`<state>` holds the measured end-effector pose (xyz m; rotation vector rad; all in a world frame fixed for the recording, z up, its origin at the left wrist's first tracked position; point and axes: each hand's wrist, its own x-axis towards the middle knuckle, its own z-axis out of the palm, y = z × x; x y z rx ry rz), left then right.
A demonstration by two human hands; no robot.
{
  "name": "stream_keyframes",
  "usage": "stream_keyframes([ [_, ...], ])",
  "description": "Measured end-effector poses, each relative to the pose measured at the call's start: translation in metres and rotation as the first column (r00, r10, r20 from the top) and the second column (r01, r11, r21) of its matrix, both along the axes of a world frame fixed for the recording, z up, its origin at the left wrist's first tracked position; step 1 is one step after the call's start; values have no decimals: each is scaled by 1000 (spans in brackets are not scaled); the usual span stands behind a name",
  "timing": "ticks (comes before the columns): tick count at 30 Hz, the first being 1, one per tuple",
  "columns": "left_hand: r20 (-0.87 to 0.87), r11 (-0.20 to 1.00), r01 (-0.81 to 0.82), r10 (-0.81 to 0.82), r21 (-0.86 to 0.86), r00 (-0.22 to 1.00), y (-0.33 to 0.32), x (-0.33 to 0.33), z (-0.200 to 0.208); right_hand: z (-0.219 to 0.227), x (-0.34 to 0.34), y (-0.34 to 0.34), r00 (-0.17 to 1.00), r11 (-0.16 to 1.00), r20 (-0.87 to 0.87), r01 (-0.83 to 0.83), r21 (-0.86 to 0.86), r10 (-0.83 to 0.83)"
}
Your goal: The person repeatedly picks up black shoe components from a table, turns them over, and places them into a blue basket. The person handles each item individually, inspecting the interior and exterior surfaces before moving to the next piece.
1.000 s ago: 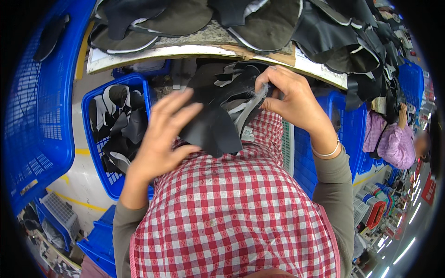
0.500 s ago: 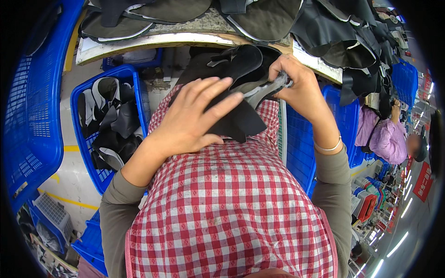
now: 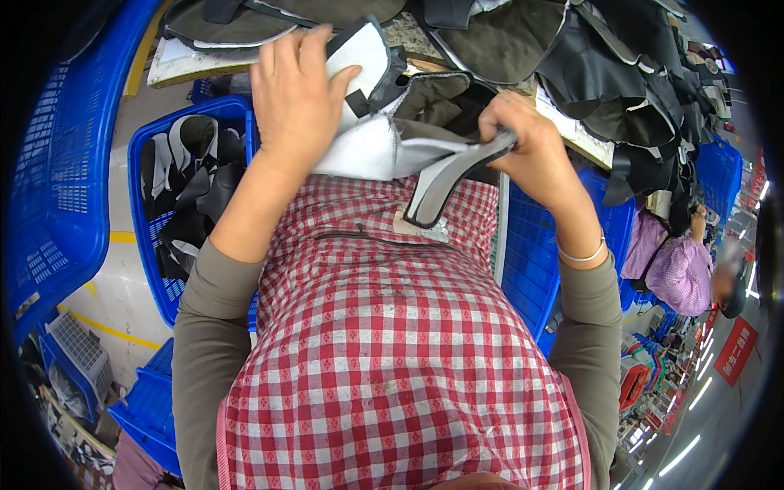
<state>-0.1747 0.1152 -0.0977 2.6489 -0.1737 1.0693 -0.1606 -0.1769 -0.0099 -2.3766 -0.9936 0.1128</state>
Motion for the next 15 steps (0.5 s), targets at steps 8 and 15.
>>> stream_keyframes([
  [8, 216, 542, 775, -755, -325, 619, -66, -25, 21, 6, 8, -22, 966, 986, -209, 165, 38, -154],
  [15, -124, 819, 574, -570, -2, 812, -48, -16, 8, 7, 0, -16, 992, 1000, -124, 9, 8, -8],
])
